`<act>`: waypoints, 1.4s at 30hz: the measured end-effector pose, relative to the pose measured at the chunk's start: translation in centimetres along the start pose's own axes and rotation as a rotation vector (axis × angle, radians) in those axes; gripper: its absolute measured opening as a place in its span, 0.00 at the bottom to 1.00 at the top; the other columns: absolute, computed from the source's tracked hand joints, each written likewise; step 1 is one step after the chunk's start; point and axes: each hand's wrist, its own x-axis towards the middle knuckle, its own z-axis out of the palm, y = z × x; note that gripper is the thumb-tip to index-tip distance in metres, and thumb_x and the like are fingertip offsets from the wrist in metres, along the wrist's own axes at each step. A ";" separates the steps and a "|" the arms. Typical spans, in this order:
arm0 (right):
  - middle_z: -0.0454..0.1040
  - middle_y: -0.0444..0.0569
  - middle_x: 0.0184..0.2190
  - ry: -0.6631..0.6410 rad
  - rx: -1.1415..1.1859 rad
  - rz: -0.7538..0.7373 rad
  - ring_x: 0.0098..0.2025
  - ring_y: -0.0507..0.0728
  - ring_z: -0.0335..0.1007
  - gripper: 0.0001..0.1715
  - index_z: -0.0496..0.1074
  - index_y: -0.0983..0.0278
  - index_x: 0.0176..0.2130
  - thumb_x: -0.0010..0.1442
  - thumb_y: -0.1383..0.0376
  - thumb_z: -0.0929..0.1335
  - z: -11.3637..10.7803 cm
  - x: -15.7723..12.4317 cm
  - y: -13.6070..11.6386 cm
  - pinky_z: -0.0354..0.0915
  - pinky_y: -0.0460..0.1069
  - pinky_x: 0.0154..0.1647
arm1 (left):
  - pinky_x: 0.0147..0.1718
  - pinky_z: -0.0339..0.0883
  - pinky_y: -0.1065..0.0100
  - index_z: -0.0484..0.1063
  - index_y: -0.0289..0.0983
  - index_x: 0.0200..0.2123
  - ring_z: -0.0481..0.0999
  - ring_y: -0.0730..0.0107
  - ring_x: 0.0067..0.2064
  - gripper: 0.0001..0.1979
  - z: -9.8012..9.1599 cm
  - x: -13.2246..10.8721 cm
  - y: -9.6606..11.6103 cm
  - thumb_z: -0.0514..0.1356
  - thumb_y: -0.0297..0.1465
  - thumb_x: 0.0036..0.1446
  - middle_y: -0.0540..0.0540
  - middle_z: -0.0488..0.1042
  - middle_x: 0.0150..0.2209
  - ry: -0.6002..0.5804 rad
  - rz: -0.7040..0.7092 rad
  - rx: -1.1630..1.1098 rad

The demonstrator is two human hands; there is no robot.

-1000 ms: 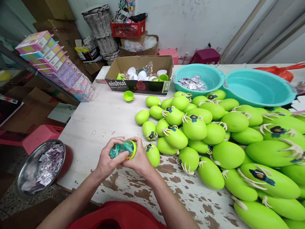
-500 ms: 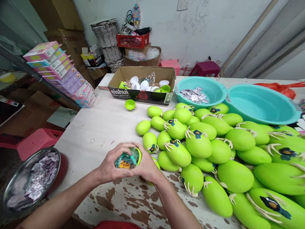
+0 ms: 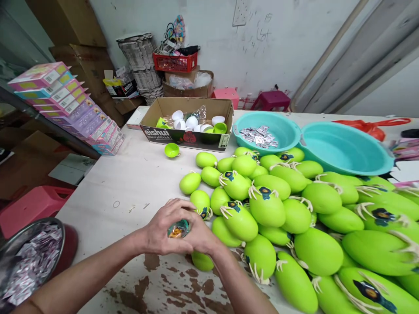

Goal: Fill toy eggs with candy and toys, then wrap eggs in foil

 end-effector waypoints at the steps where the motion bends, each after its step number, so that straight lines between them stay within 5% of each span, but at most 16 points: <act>1: 0.74 0.48 0.41 0.059 0.015 0.022 0.47 0.63 0.69 0.22 0.73 0.61 0.40 0.42 0.63 0.75 0.0 0.0 0.3 0.67 0.56 0.51 | 0.51 0.63 0.53 0.71 0.39 0.48 0.71 0.52 0.51 0.26 0.1 0.4 -0.2 0.63 0.50 0.52 0.37 0.71 0.52 -0.028 -0.016 -0.007; 5: 0.75 0.47 0.41 0.272 0.286 0.170 0.42 0.62 0.70 0.31 0.70 0.62 0.45 0.41 0.59 0.77 -0.1 -0.6 1.5 0.68 0.55 0.46 | 0.58 0.56 0.48 0.62 0.39 0.61 0.65 0.47 0.59 0.43 0.4 2.6 -4.0 0.44 0.64 0.55 0.35 0.66 0.59 -0.122 -0.093 -0.168; 8: 0.75 0.44 0.39 0.395 0.504 0.260 0.40 0.59 0.72 0.40 0.69 0.61 0.48 0.35 0.62 0.80 -0.4 -1.4 2.4 0.67 0.53 0.47 | 0.58 0.58 0.53 0.57 0.37 0.64 0.64 0.53 0.61 0.35 -0.1 5.0 -10.8 0.32 0.52 0.66 0.35 0.65 0.61 0.096 -0.360 -0.078; 10: 0.75 0.44 0.41 0.450 0.536 0.264 0.41 0.58 0.72 0.44 0.69 0.60 0.50 0.33 0.63 0.82 -0.9 -2.1 3.0 0.67 0.53 0.48 | 0.62 0.52 0.54 0.60 0.35 0.62 0.59 0.52 0.65 0.27 -0.8 6.8 -16.1 0.47 0.44 0.66 0.34 0.63 0.63 0.231 -0.651 0.252; 13: 0.75 0.45 0.44 0.455 0.494 0.239 0.43 0.58 0.72 0.45 0.69 0.59 0.50 0.32 0.62 0.83 -1.8 -3.1 3.6 0.66 0.52 0.47 | 0.65 0.37 0.44 0.66 0.29 0.56 0.46 0.41 0.69 0.25 -1.5 8.9 -22.8 0.61 0.30 0.55 0.28 0.62 0.63 0.224 -0.766 0.353; 18: 0.75 0.47 0.46 0.423 0.467 0.265 0.45 0.60 0.71 0.46 0.70 0.59 0.51 0.32 0.61 0.83 -2.9 -4.0 3.7 0.66 0.52 0.46 | 0.65 0.34 0.44 0.75 0.35 0.38 0.57 0.47 0.65 0.09 -2.6 9.8 -27.1 0.59 0.25 0.53 0.36 0.78 0.43 0.178 -0.802 0.275; 21: 0.76 0.46 0.45 0.432 0.465 0.294 0.44 0.60 0.72 0.46 0.70 0.59 0.50 0.32 0.61 0.83 -3.0 -4.5 3.7 0.66 0.53 0.46 | 0.61 0.50 0.47 0.75 0.35 0.40 0.68 0.51 0.58 0.10 -3.1 7.3 -25.9 0.55 0.29 0.58 0.38 0.78 0.40 0.215 -0.844 0.186; 24: 0.76 0.47 0.44 0.439 0.447 0.361 0.44 0.60 0.72 0.46 0.69 0.60 0.52 0.34 0.60 0.82 -2.6 -5.2 3.8 0.66 0.53 0.47 | 0.47 0.68 0.56 0.75 0.32 0.42 0.77 0.56 0.45 0.17 -2.3 0.5 -22.3 0.51 0.36 0.62 0.38 0.79 0.39 0.210 -0.908 0.038; 28: 0.77 0.47 0.42 0.410 0.390 0.426 0.42 0.60 0.73 0.43 0.69 0.61 0.51 0.36 0.59 0.82 -1.0 -6.3 4.2 0.66 0.54 0.46 | 0.34 0.71 0.62 0.76 0.30 0.35 0.78 0.60 0.32 0.20 1.3 -11.0 -16.4 0.57 0.43 0.57 0.39 0.79 0.31 0.190 -1.039 -0.106; 31: 0.78 0.47 0.40 0.367 0.370 0.457 0.41 0.60 0.73 0.40 0.70 0.61 0.49 0.38 0.58 0.81 0.8 -7.2 4.2 0.67 0.53 0.46 | 0.40 0.71 0.59 0.76 0.33 0.37 0.77 0.58 0.39 0.20 3.2 -16.2 -13.3 0.54 0.44 0.57 0.40 0.78 0.35 0.273 -1.119 -0.070; 35: 0.78 0.48 0.41 0.393 0.298 0.483 0.42 0.61 0.73 0.40 0.71 0.62 0.48 0.38 0.56 0.81 3.0 -8.5 3.7 0.68 0.55 0.48 | 0.56 0.60 0.54 0.72 0.40 0.52 0.65 0.50 0.59 0.25 3.9 -17.3 -9.8 0.60 0.46 0.54 0.38 0.70 0.55 0.322 -1.141 0.069; 39: 0.78 0.49 0.41 0.426 0.202 0.494 0.43 0.64 0.73 0.43 0.70 0.63 0.49 0.36 0.54 0.81 4.3 -9.6 2.9 0.67 0.58 0.50 | 0.54 0.61 0.52 0.65 0.49 0.60 0.60 0.41 0.61 0.40 5.8 -15.6 -6.6 0.71 0.39 0.42 0.39 0.62 0.62 -0.109 -1.111 0.249; 42: 0.78 0.50 0.41 0.460 0.144 0.448 0.44 0.65 0.73 0.43 0.71 0.64 0.49 0.35 0.54 0.81 4.3 -10.5 1.9 0.67 0.59 0.50 | 0.52 0.63 0.53 0.63 0.46 0.60 0.66 0.43 0.57 0.36 6.1 -14.5 -5.6 0.67 0.32 0.46 0.37 0.68 0.55 -0.201 -1.110 0.299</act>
